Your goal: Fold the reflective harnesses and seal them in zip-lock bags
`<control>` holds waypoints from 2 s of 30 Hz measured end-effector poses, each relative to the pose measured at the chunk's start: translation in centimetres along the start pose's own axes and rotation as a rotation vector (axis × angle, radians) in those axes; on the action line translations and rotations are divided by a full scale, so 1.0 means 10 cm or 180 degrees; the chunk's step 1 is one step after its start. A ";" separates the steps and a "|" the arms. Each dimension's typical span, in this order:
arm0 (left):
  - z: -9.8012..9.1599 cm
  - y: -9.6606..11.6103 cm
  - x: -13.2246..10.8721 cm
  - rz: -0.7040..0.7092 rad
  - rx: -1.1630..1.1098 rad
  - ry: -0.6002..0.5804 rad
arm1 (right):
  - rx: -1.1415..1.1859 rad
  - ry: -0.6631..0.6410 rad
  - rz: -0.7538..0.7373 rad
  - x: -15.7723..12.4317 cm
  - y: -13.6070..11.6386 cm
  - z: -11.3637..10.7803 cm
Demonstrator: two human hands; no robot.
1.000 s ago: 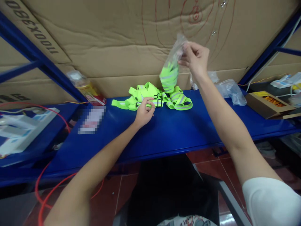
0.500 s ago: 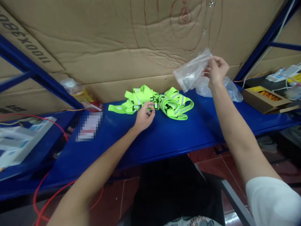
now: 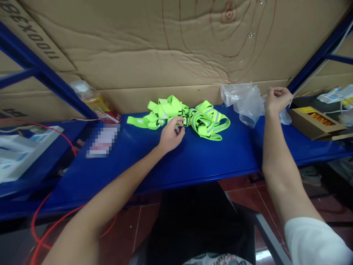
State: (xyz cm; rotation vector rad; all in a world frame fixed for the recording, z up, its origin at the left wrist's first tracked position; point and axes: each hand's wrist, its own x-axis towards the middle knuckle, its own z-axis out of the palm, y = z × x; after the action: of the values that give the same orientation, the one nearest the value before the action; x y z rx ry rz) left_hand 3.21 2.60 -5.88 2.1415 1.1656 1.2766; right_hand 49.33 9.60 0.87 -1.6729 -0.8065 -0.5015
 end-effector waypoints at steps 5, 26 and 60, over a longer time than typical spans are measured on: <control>0.00 0.00 0.00 0.0032 0.0029 0.0021 | 0.1022 -0.0304 -0.0935 -0.37 -0.62 -0.25; -0.48 -0.35 0.27 0.0294 0.1375 0.0765 | -0.0648 -0.3027 -0.2668 -1.62 -1.34 -0.27; -0.32 -0.17 0.03 0.0639 0.1907 -0.0405 | -0.0135 -0.3401 -0.3111 -2.01 -1.41 -0.50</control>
State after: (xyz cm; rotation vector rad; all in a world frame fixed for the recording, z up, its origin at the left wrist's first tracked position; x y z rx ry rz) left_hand -0.20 3.57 -5.21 2.7793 1.4399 0.9173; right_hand 25.91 1.38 -2.51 -1.4244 -2.4462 -0.2124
